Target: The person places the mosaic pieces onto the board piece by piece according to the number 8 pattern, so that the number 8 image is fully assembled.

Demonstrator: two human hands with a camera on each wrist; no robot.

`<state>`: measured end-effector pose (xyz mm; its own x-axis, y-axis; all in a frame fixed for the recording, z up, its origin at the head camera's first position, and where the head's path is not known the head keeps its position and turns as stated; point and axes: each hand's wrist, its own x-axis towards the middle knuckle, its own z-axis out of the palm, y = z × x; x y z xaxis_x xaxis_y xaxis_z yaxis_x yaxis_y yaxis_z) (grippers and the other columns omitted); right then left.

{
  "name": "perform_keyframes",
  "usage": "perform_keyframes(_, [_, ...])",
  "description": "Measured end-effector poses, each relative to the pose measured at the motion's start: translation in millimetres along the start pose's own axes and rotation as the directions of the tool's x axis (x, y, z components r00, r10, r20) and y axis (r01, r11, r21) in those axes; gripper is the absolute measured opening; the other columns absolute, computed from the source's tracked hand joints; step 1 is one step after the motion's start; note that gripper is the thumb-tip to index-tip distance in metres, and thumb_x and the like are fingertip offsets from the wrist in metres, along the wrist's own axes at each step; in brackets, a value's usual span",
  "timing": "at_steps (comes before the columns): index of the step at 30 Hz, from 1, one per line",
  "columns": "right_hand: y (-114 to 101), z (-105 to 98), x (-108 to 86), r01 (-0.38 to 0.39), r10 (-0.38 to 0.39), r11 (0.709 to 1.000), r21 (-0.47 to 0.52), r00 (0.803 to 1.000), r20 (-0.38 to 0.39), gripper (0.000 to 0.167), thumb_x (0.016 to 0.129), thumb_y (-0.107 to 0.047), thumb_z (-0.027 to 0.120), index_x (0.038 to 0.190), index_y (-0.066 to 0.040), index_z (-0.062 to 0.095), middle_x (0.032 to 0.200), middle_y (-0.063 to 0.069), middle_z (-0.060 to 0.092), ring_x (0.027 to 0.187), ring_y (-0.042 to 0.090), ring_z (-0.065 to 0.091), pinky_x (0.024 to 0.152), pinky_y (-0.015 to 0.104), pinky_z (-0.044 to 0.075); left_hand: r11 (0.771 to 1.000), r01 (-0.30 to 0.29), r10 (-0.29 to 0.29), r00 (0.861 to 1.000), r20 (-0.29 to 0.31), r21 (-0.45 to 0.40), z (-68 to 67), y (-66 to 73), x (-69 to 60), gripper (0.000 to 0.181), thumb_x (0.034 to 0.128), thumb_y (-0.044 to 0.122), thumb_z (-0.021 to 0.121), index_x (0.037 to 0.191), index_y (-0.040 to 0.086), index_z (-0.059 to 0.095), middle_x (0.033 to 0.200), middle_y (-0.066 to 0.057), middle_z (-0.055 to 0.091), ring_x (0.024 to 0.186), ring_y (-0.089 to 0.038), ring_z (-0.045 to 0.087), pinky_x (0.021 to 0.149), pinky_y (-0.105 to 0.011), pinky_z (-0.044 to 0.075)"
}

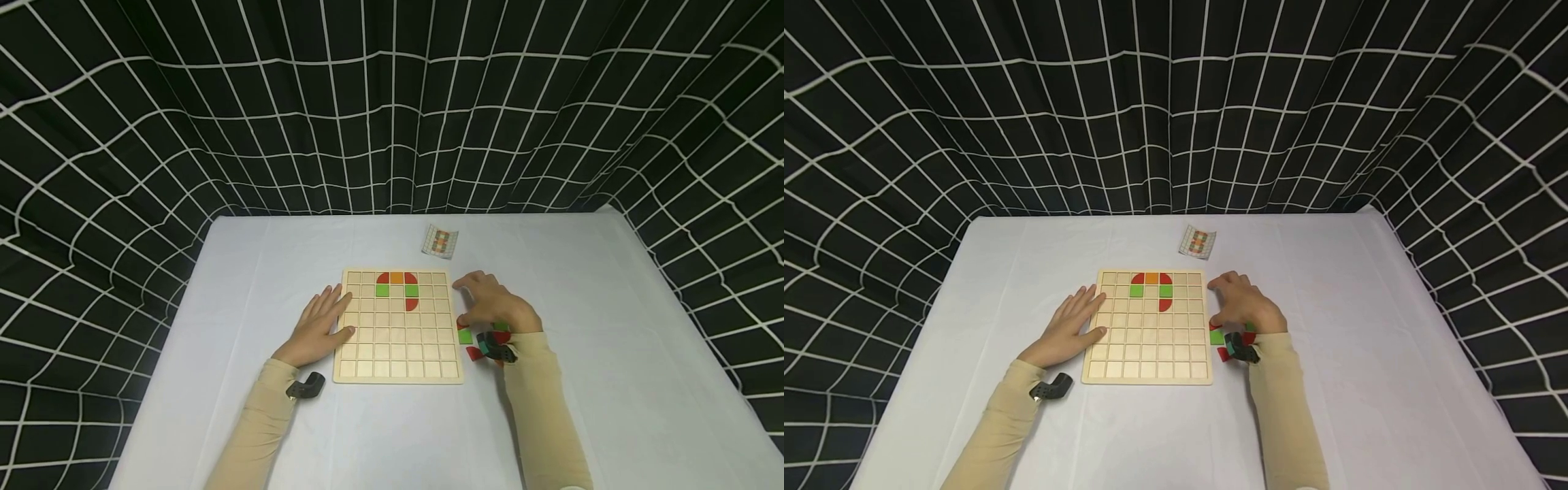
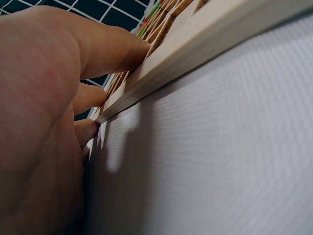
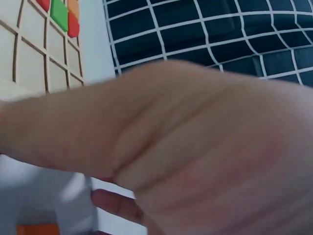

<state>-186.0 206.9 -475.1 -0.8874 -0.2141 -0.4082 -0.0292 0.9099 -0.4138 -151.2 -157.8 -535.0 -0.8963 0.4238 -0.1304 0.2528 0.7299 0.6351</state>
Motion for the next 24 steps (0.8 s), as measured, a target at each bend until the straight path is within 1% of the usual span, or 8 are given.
perform_keyframes(6, [1.9, 4.1, 9.4, -0.034, 0.034, 0.999, -0.001, 0.997, -0.069, 0.062, 0.087, -0.024, 0.078, 0.143, -0.011, 0.056, 0.152, 0.017, 0.045, 0.131, 0.036, 0.041, 0.107, 0.060, 0.047, 1.000, 0.000, 0.000, 1.000, 0.001, 0.000, 0.0, -0.1, 0.7, 0.074, 0.1016, 0.036, 0.056, 0.163, 0.012, 0.021, 0.173, -0.008, 0.002, 0.161, -0.028, -0.005, 0.130, -0.049, -0.008])
perform_keyframes(9, [3.7, 5.6, 13.9, -0.033, 0.033, 0.999, 0.005, 0.993, -0.111, 0.055, 0.091, -0.024, 0.074, 0.141, -0.008, 0.058, 0.150, 0.018, 0.046, 0.132, 0.037, 0.042, 0.110, 0.060, 0.045, 1.000, 0.002, -0.002, 1.000, 0.001, -0.001, 0.5, -0.4, 0.5, 0.075, 0.1015, 0.036, 0.057, 0.163, 0.012, 0.021, 0.173, -0.008, 0.002, 0.161, -0.027, -0.005, 0.130, -0.049, -0.008])
perform_keyframes(12, [6.9, 6.3, 15.4, -0.019, 0.022, 0.999, 0.027, 0.990, -0.141, 0.045, 0.095, -0.020, 0.065, 0.138, -0.007, 0.060, 0.149, 0.020, 0.047, 0.133, 0.038, 0.042, 0.113, 0.061, 0.042, 1.000, 0.005, -0.005, 1.000, 0.001, -0.009, 0.6, 0.3, -0.2, 0.075, 0.1011, 0.035, 0.057, 0.163, 0.012, 0.022, 0.173, -0.009, 0.003, 0.161, -0.028, -0.005, 0.130, -0.049, -0.008])
perform_keyframes(15, [10.8, 6.1, 13.8, -0.006, 0.012, 0.999, 0.048, 0.992, -0.124, 0.041, 0.094, -0.012, 0.060, 0.134, -0.011, 0.064, 0.148, 0.019, 0.047, 0.133, 0.038, 0.041, 0.111, 0.061, 0.042, 1.000, 0.004, -0.004, 1.000, 0.003, -0.014, 0.6, 1.3, -0.9, 0.075, 0.1012, 0.035, 0.057, 0.163, 0.011, 0.021, 0.173, -0.010, 0.003, 0.161, -0.029, -0.005, 0.129, -0.050, -0.008])
perform_keyframes(19, [12.5, 4.8, 10.8, -0.008, 0.013, 0.998, 0.061, 0.997, -0.075, 0.045, 0.086, -0.004, 0.063, 0.127, -0.018, 0.070, 0.146, 0.016, 0.047, 0.130, 0.037, 0.040, 0.107, 0.062, 0.045, 1.000, 0.001, -0.001, 1.000, -0.003, -0.019, 0.8, 2.0, -0.8, 0.074, 0.1016, 0.035, 0.056, 0.162, 0.010, 0.022, 0.173, -0.011, 0.004, 0.161, -0.030, -0.004, 0.129, -0.050, -0.008])
perform_keyframes(22, [10.6, 4.0, 10.9, -0.015, 0.021, 0.998, 0.060, 0.996, -0.087, 0.041, 0.084, -0.005, 0.067, 0.121, -0.019, 0.073, 0.144, 0.016, 0.049, 0.129, 0.037, 0.040, 0.106, 0.062, 0.047, 1.000, 0.004, -0.004, 1.000, -0.001, -0.026, 0.1, 2.6, -0.6, 0.074, 0.1015, 0.035, 0.056, 0.162, 0.011, 0.022, 0.173, -0.010, 0.004, 0.161, -0.029, -0.005, 0.129, -0.050, -0.008])
perform_keyframes(24, [9.4, 3.9, 11.6, -0.016, 0.021, 0.999, 0.051, 0.994, -0.107, 0.035, 0.085, -0.007, 0.068, 0.117, -0.017, 0.074, 0.142, 0.017, 0.050, 0.127, 0.037, 0.041, 0.104, 0.060, 0.049, 1.000, 0.006, -0.006, 1.000, 0.004, -0.029, -0.3, 2.8, -0.4, 0.074, 0.1015, 0.034, 0.057, 0.163, 0.011, 0.021, 0.173, -0.009, 0.003, 0.161, -0.028, -0.005, 0.129, -0.049, -0.009])
